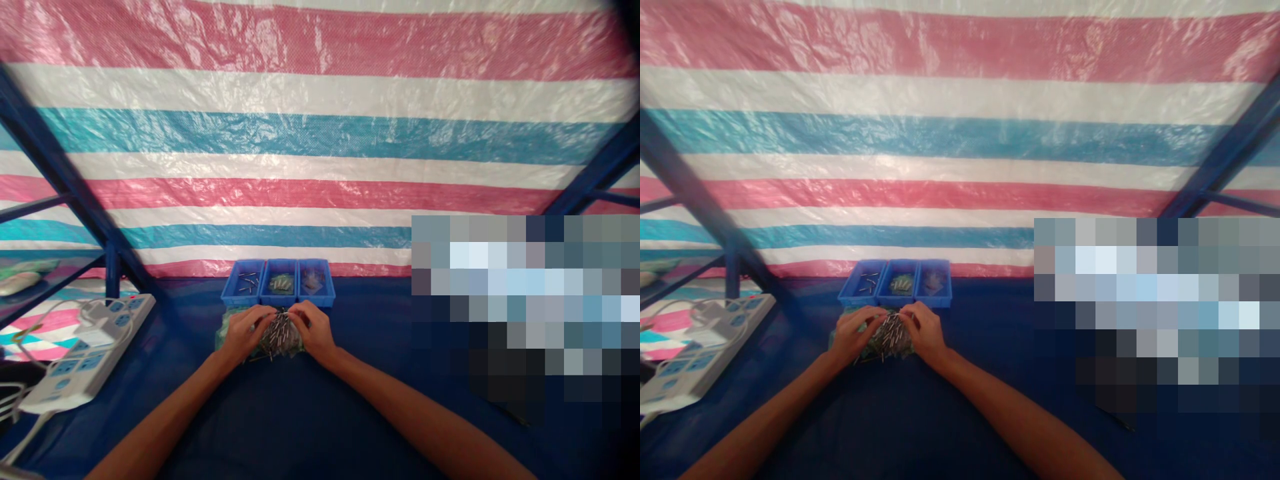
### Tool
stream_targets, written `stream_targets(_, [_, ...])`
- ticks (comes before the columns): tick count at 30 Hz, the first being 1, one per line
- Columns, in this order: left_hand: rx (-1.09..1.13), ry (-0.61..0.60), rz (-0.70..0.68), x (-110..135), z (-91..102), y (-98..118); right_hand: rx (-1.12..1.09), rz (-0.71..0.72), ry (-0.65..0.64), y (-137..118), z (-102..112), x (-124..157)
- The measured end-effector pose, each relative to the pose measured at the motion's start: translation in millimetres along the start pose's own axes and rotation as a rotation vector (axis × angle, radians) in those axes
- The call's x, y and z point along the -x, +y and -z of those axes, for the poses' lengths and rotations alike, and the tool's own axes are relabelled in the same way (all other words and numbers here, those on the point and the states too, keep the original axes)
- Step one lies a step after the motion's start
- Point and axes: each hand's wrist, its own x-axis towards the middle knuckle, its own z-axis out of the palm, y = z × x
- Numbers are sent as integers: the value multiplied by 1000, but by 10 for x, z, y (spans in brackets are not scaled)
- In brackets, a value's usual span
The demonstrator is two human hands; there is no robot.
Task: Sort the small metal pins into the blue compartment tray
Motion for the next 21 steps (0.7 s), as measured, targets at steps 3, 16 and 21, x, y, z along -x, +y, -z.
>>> stream_targets(3, [17,-13,55,-6,2,-4,11,-29,10,-15,3,-3])
stream_targets(16, [87,-41,125,-83,33,38,25,-37,22,-12,7,-9])
stream_targets(21, [58,-62,145,-73,33,33,7,-34,23,10,5,7])
